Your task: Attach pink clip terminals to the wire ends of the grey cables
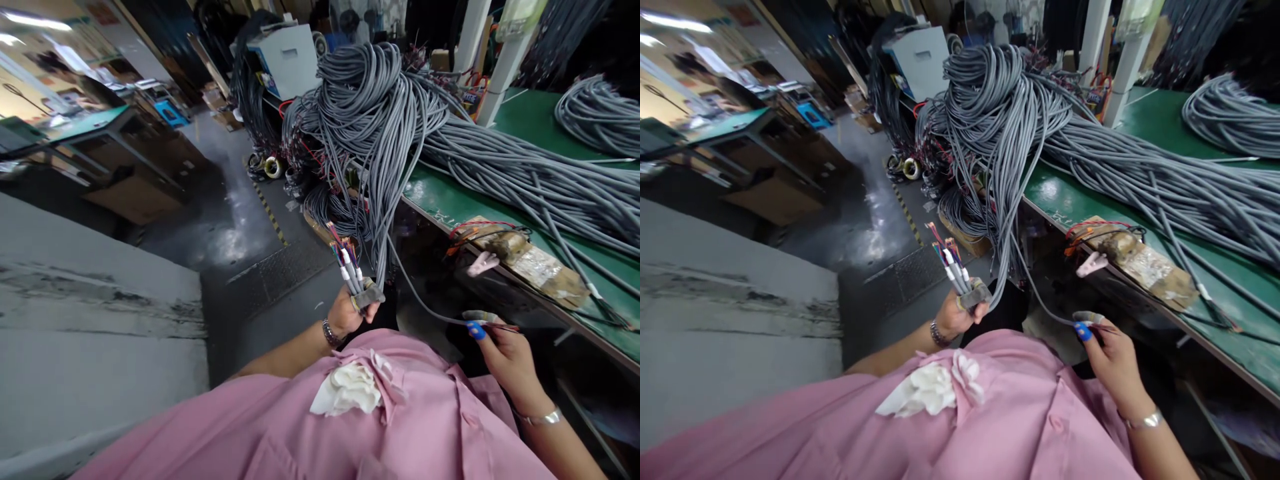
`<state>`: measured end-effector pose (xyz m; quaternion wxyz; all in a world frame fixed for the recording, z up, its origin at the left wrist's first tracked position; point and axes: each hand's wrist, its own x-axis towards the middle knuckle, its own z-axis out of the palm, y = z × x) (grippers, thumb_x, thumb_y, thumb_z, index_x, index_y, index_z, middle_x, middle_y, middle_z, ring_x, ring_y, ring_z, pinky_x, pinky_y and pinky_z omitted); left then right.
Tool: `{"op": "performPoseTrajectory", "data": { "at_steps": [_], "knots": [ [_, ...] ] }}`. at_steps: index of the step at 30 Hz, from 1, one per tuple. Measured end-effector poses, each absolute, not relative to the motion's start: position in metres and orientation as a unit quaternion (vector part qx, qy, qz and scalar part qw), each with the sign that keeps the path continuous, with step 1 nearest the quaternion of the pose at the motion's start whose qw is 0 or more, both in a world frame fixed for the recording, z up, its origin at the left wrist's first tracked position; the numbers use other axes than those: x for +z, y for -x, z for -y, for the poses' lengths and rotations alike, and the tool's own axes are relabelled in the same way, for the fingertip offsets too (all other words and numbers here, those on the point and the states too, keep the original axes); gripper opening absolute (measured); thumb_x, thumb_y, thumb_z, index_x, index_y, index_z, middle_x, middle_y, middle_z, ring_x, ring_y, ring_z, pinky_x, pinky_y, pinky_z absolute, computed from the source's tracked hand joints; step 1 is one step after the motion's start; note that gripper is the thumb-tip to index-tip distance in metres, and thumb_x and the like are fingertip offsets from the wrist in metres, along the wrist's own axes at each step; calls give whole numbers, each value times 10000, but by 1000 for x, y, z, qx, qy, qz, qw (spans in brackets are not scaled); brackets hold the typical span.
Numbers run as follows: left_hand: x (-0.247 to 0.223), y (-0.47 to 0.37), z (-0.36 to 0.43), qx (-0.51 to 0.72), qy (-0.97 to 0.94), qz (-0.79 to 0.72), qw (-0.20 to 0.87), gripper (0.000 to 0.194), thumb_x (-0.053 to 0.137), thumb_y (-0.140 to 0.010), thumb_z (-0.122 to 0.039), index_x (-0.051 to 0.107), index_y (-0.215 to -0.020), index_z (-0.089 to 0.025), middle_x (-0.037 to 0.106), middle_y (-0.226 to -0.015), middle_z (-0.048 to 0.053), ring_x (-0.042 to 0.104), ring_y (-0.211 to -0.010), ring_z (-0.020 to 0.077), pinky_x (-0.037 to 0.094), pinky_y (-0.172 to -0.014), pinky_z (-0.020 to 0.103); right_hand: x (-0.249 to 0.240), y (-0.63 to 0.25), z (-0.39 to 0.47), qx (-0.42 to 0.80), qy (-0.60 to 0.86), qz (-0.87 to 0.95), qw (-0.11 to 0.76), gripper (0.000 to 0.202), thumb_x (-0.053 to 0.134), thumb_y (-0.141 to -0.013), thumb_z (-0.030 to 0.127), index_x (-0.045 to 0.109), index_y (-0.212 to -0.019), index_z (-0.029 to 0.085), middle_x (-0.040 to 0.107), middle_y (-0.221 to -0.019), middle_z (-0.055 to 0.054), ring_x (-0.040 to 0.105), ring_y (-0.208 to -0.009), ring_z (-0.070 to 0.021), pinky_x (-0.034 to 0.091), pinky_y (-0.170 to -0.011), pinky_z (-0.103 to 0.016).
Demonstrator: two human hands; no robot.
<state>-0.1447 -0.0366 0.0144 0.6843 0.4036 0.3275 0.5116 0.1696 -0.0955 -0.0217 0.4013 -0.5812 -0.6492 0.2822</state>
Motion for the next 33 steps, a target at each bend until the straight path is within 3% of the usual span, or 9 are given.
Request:
{"op": "performPoseTrajectory", "data": {
  "at_steps": [4, 8, 11, 13, 17, 23, 29, 33],
  "knots": [
    [28, 120, 26, 433, -425, -350, 713, 342, 793, -665, -320, 684, -925, -126, 651, -682, 36, 513, -459, 78, 272, -394, 182, -17, -144, 77, 425, 563, 594, 386, 276, 637, -829, 430, 679, -720, 179, 638, -647, -45, 574, -611, -174, 464, -586, -292],
    [36, 78, 19, 369, -508, -328, 706, 481, 765, -723, -333, 656, -1155, -152, 699, -898, 79, 491, -528, 60, 337, -486, 198, -1, -120, 66, 568, 509, 479, 434, 290, 728, -746, 445, 637, -740, 170, 591, -602, 5, 486, -531, -112, 395, -530, -248],
    [40, 56, 17, 348, -538, -319, 698, 475, 767, -721, -365, 666, -1131, -148, 697, -986, 96, 602, -730, 140, 441, -662, 246, 8, -116, 64, 617, 497, 404, 457, 338, 763, -702, 457, 593, -708, 165, 563, -568, 22, 440, -490, -87, 352, -496, -227],
    [41, 48, 15, 341, -541, -325, 696, 427, 776, -705, -380, 690, -1042, -132, 695, -922, 83, 612, -778, 163, 449, -690, 256, 10, -119, 65, 628, 498, 376, 465, 377, 775, -676, 478, 568, -678, 164, 548, -549, 26, 417, -470, -78, 330, -476, -221],
    [40, 42, 11, 319, -540, -334, 704, 357, 796, -667, -400, 685, -860, -122, 603, -661, -7, 502, -573, 89, 391, -555, 216, 9, -124, 67, 630, 507, 387, 443, 387, 776, -665, 488, 570, -682, 161, 549, -541, 29, 410, -469, -75, 304, -464, -216],
    [39, 40, 6, 303, -553, -362, 686, 339, 767, -687, -432, 652, -716, -114, 517, -536, -33, 433, -507, 73, 364, -511, 211, 16, -126, 61, 621, 523, 438, 386, 398, 755, -683, 500, 545, -667, 162, 522, -532, 43, 377, -469, -69, 279, -458, -216],
    [34, 49, 2, 328, -511, -412, 679, 386, 619, -807, -499, 671, -787, -117, 671, -647, 67, 536, -469, 98, 309, -424, 213, 35, -138, 57, 579, 531, 479, 392, 362, 660, -784, 513, 579, -734, 164, 523, -593, 31, 439, -533, -91, 350, -514, -227],
    [34, 53, 5, 302, -526, -414, 678, 385, 617, -813, -494, 661, -757, -116, 679, -639, 74, 569, -463, 107, 335, -430, 206, 41, -131, 55, 547, 543, 459, 441, 340, 654, -792, 504, 595, -877, 180, 604, -718, -3, 520, -608, -122, 422, -570, -248]
  ]
}}
